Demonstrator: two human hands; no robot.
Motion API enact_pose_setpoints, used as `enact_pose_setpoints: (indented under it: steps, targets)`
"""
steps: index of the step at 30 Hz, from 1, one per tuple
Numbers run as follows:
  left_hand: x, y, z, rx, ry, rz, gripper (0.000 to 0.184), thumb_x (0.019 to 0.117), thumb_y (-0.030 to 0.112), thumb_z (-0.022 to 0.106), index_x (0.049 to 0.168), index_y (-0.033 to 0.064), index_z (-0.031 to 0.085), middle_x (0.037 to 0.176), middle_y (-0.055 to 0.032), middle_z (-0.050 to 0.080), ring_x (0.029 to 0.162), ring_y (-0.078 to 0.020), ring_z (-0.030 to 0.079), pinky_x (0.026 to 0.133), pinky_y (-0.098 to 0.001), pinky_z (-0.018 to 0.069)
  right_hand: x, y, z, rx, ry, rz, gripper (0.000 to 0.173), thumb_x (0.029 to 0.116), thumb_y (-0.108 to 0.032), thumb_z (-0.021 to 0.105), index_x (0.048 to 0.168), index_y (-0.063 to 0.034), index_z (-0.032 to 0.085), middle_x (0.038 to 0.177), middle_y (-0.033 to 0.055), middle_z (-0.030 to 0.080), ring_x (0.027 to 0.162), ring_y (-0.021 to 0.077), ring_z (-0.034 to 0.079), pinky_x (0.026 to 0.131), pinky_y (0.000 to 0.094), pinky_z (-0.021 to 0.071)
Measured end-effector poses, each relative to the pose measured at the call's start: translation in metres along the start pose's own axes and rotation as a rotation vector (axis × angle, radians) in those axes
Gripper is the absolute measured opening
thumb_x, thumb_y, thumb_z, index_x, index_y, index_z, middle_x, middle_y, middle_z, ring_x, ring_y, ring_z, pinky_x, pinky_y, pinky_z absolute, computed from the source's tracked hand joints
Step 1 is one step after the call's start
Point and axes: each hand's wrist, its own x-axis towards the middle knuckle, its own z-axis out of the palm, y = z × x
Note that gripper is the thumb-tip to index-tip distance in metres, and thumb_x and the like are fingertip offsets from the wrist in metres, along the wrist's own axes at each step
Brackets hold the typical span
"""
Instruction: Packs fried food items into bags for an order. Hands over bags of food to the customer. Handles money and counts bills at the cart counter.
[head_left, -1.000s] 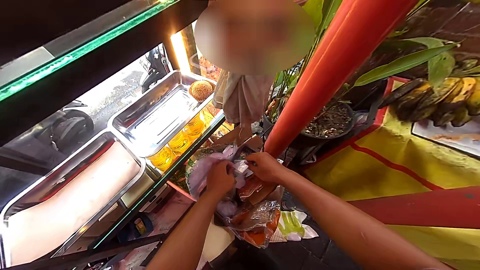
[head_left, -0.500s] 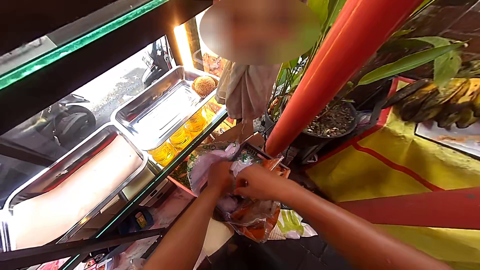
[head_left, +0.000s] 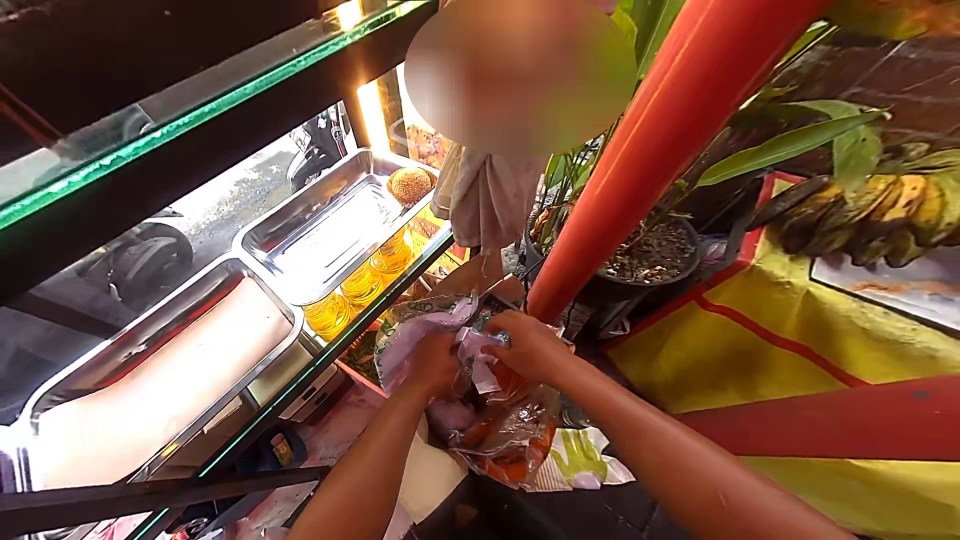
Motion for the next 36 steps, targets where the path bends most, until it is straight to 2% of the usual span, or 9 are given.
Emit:
enact_pose_setpoints:
  steps: [4, 11, 16, 22, 24, 25, 27, 32, 36]
  targets:
    - [-0.002, -0.001, -0.005, 0.004, 0.015, 0.024, 0.025, 0.1044, 0.018, 0.052, 0.108, 0.0036, 0.071, 0.097, -0.017, 0.071, 0.093, -0.0323, 0.069, 0.086, -0.0569, 0.0546, 0.005, 0.022, 0.001, 0.137, 0.054, -0.017, 0.02, 0.1038, -0.02, 0.06, 0.106, -0.0097, 0.078, 0.101, 0.0098, 0.076, 0.097, 0.0255, 0.072, 0.093, 0.0544, 0.0566]
    - [-0.009, 0.0, -0.009, -0.161, 0.208, -0.049, 0.021, 0.103, 0.026, 0.061, 0.103, 0.0081, 0.073, 0.092, -0.007, 0.075, 0.085, -0.0195, 0.072, 0.083, -0.0467, 0.0598, -0.005, 0.035, -0.009, 0.156, 0.42, 0.155, 0.013, 0.0917, -0.007, 0.071, 0.104, -0.0042, 0.073, 0.098, 0.0141, 0.071, 0.092, 0.0293, 0.07, 0.085, 0.0546, 0.058]
    - [-0.037, 0.004, -0.018, -0.027, 0.272, 0.004, 0.026, 0.0856, 0.009, 0.074, 0.11, 0.0177, 0.074, 0.098, -0.004, 0.074, 0.09, -0.0217, 0.071, 0.082, -0.0514, 0.0585, 0.006, 0.015, 0.0, -0.179, 0.026, -0.092, 0.021, 0.0918, -0.006, 0.066, 0.107, -0.0131, 0.078, 0.115, 0.0132, 0.068, 0.097, 0.035, 0.069, 0.082, 0.0604, 0.0581]
    - [-0.123, 0.011, -0.045, -0.363, 0.677, 0.346, 0.018, 0.0955, 0.013, 0.062, 0.108, 0.0065, 0.073, 0.101, -0.0013, 0.075, 0.092, -0.0111, 0.072, 0.083, -0.0339, 0.0632, 0.035, 0.002, 0.025, -0.337, -0.291, 0.011, 0.016, 0.0908, -0.008, 0.069, 0.102, 0.0031, 0.072, 0.116, 0.026, 0.068, 0.106, 0.0468, 0.067, 0.084, 0.068, 0.0549]
    - [-0.161, 0.014, -0.06, -0.456, 0.776, 0.242, 0.02, 0.097, 0.018, 0.061, 0.11, 0.0051, 0.07, 0.1, 0.0018, 0.075, 0.091, -0.0067, 0.072, 0.082, -0.0293, 0.0627, 0.026, -0.03, 0.009, -0.308, -0.495, 0.265, 0.034, 0.1018, -0.011, 0.056, 0.132, 0.0043, 0.06, 0.139, 0.0255, 0.057, 0.13, 0.042, 0.054, 0.105, 0.0579, 0.043]
    - [-0.18, 0.011, -0.066, -0.468, 0.792, 0.169, 0.025, 0.0979, 0.018, 0.059, 0.115, 0.0013, 0.066, 0.104, -0.001, 0.074, 0.095, -0.0083, 0.071, 0.086, -0.03, 0.062, 0.031, 0.002, 0.026, -0.254, -0.344, 0.031, 0.031, 0.0957, -0.013, 0.062, 0.116, 0.0095, 0.068, 0.117, 0.0328, 0.067, 0.109, 0.05, 0.065, 0.089, 0.0668, 0.052]
    - [-0.211, 0.004, -0.073, -0.477, 0.851, -0.055, 0.029, 0.0913, 0.01, 0.06, 0.115, -0.0069, 0.06, 0.099, -0.0037, 0.072, 0.091, -0.0058, 0.07, 0.086, -0.0258, 0.0604, 0.05, 0.012, 0.026, -0.189, -0.43, 0.018, 0.033, 0.1003, -0.019, 0.061, 0.122, 0.0046, 0.068, 0.121, 0.0295, 0.067, 0.118, 0.0481, 0.062, 0.1, 0.0699, 0.0457]
    - [-0.254, -0.009, -0.069, -0.58, 0.881, -0.188, 0.014, 0.0847, 0.01, 0.071, 0.096, 0.0042, 0.066, 0.078, 0.0011, 0.071, 0.068, -0.0087, 0.069, 0.063, -0.0258, 0.0604, -0.018, -0.103, -0.041, 0.153, -0.375, -0.114, 0.033, 0.095, -0.045, 0.072, 0.097, -0.0118, 0.074, 0.087, 0.006, 0.071, 0.083, 0.0226, 0.07, 0.076, 0.0514, 0.059]
    - [-0.281, -0.014, -0.071, -0.586, 0.679, -0.11, 0.026, 0.0941, 0.014, 0.07, 0.115, 0.0063, 0.057, 0.091, -0.0034, 0.071, 0.076, -0.0152, 0.071, 0.067, -0.0317, 0.0628, -0.061, -0.202, 0.028, 0.431, -0.37, -0.467, 0.077, 0.0808, -0.06, 0.08, 0.139, -0.0142, 0.058, 0.118, 0.0027, 0.068, 0.107, 0.0152, 0.066, 0.093, 0.0439, 0.0588]
